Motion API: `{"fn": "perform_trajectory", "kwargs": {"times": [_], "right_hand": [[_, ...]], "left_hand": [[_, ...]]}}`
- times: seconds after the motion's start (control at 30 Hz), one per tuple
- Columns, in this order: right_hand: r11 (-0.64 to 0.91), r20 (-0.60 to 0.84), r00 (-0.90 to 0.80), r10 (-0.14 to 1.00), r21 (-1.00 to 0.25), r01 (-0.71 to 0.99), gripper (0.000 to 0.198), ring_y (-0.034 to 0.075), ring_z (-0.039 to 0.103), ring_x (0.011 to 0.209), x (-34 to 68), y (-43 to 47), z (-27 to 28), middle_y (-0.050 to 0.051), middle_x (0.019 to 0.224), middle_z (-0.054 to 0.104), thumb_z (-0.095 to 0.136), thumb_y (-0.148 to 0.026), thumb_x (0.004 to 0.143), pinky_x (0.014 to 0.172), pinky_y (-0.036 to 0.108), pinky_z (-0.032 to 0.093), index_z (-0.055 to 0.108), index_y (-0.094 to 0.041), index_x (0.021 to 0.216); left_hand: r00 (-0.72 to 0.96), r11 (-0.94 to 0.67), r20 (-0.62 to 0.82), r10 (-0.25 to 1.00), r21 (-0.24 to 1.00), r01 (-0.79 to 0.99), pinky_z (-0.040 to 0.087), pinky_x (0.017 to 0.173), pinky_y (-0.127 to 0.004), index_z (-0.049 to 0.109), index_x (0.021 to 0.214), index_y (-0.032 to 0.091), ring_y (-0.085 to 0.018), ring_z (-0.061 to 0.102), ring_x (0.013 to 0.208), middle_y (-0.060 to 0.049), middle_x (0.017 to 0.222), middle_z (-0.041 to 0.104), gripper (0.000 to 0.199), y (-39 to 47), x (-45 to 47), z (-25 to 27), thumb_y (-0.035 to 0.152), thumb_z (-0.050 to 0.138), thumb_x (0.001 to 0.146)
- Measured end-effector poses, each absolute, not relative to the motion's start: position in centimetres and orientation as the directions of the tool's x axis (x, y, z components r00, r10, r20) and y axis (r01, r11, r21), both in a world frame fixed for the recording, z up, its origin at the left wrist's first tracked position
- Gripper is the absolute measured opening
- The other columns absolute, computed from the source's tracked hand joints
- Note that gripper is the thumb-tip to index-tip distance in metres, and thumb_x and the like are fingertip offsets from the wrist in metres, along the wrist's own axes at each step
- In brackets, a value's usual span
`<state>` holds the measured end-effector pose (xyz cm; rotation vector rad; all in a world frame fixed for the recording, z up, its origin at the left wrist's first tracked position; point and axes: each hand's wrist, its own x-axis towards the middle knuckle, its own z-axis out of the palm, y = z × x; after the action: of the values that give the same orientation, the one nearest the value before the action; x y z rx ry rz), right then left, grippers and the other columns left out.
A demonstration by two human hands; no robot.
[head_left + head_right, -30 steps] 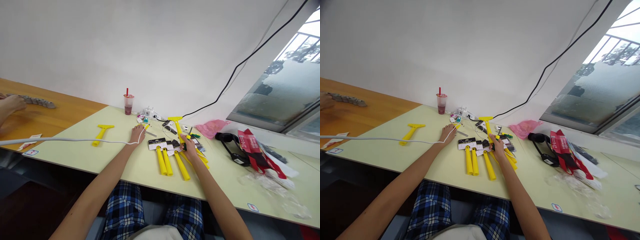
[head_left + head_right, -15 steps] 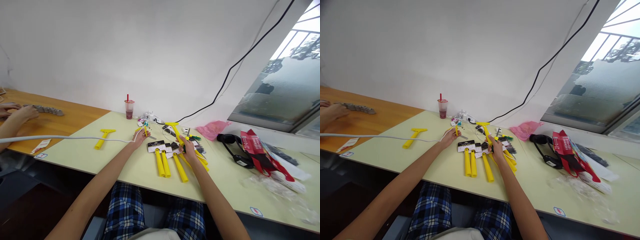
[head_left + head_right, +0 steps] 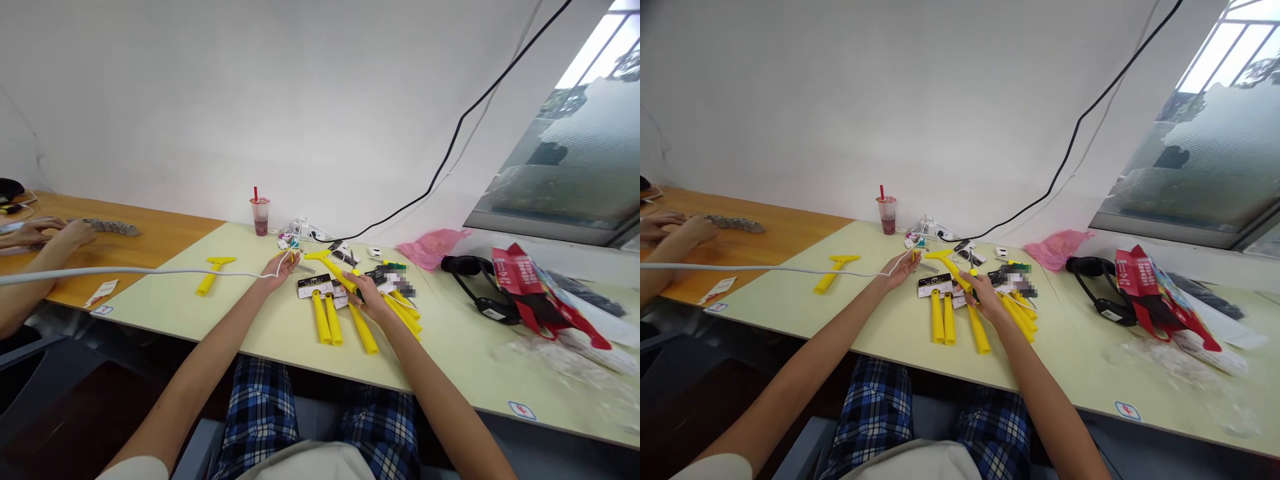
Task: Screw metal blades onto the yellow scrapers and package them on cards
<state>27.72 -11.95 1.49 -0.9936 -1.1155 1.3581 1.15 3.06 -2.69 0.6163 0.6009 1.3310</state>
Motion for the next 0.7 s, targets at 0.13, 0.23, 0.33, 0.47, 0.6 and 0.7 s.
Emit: {"fn": "perform_trajectory", "kwargs": {"times": [0.13,0.23,0.33,0.47,0.6,0.7], "right_hand": [[-0.050,-0.018,-0.146,0.989,-0.975,-0.218,0.048,0.004,0.031,0.037,27.3,-12.1,1.6,0.003,0.065,0.069,0.096,-0.057,0.073,0.035,0.024,0.025,0.066,-0.019,0.078],[-0.066,-0.025,-0.180,0.983,-0.972,-0.226,0.046,0.003,0.032,0.037,27.4,-12.0,1.5,0.004,0.071,0.072,0.094,-0.056,0.076,0.036,0.023,0.024,0.068,-0.018,0.081],[-0.069,-0.020,-0.197,0.980,-0.967,-0.244,0.044,0.003,0.031,0.038,27.7,-11.8,1.3,0.002,0.067,0.069,0.092,-0.055,0.078,0.037,0.023,0.024,0.070,-0.018,0.081],[-0.094,-0.034,-0.221,0.975,-0.959,-0.266,0.043,0.003,0.030,0.039,28.0,-11.6,1.1,-0.001,0.064,0.065,0.091,-0.055,0.081,0.037,0.021,0.024,0.072,-0.016,0.083],[-0.106,-0.041,-0.248,0.968,-0.961,-0.255,0.045,0.003,0.030,0.039,28.1,-11.5,0.9,-0.001,0.063,0.063,0.089,-0.056,0.084,0.037,0.022,0.025,0.075,-0.014,0.088],[-0.101,-0.040,-0.254,0.966,-0.967,-0.232,0.046,0.004,0.030,0.039,28.0,-11.4,0.7,-0.002,0.063,0.063,0.087,-0.059,0.085,0.037,0.022,0.025,0.076,-0.014,0.092]], "left_hand": [[0.064,0.087,-0.059,0.996,0.761,-0.642,0.064,0.104,-0.035,0.073,0.097,0.014,-0.022,0.079,0.106,-0.013,0.101,0.080,0.011,3.8,0.6,-3.1,0.006,0.078,0.091],[0.039,0.059,-0.045,0.998,0.791,-0.609,0.065,0.102,-0.036,0.075,0.103,0.016,-0.024,0.078,0.113,-0.013,0.108,0.081,0.017,4.1,0.3,-3.3,0.009,0.081,0.089],[0.045,0.036,-0.012,0.999,0.807,-0.590,0.064,0.102,-0.035,0.074,0.114,0.018,-0.024,0.076,0.122,-0.013,0.120,0.080,0.025,4.3,0.1,-3.4,0.013,0.081,0.090],[0.089,0.027,0.027,0.996,0.826,-0.563,0.062,0.104,-0.034,0.073,0.125,0.021,-0.023,0.073,0.128,-0.013,0.133,0.077,0.032,4.2,0.1,-3.3,0.015,0.076,0.094],[0.104,0.019,0.038,0.994,0.867,-0.498,0.060,0.103,-0.029,0.074,0.125,0.024,-0.018,0.073,0.123,-0.009,0.134,0.077,0.032,4.0,0.0,-3.2,0.015,0.074,0.094],[0.125,0.016,0.052,0.991,0.871,-0.490,0.060,0.102,-0.027,0.076,0.123,0.023,-0.017,0.076,0.117,-0.009,0.124,0.079,0.035,3.8,0.0,-3.2,0.010,0.075,0.090]]}}
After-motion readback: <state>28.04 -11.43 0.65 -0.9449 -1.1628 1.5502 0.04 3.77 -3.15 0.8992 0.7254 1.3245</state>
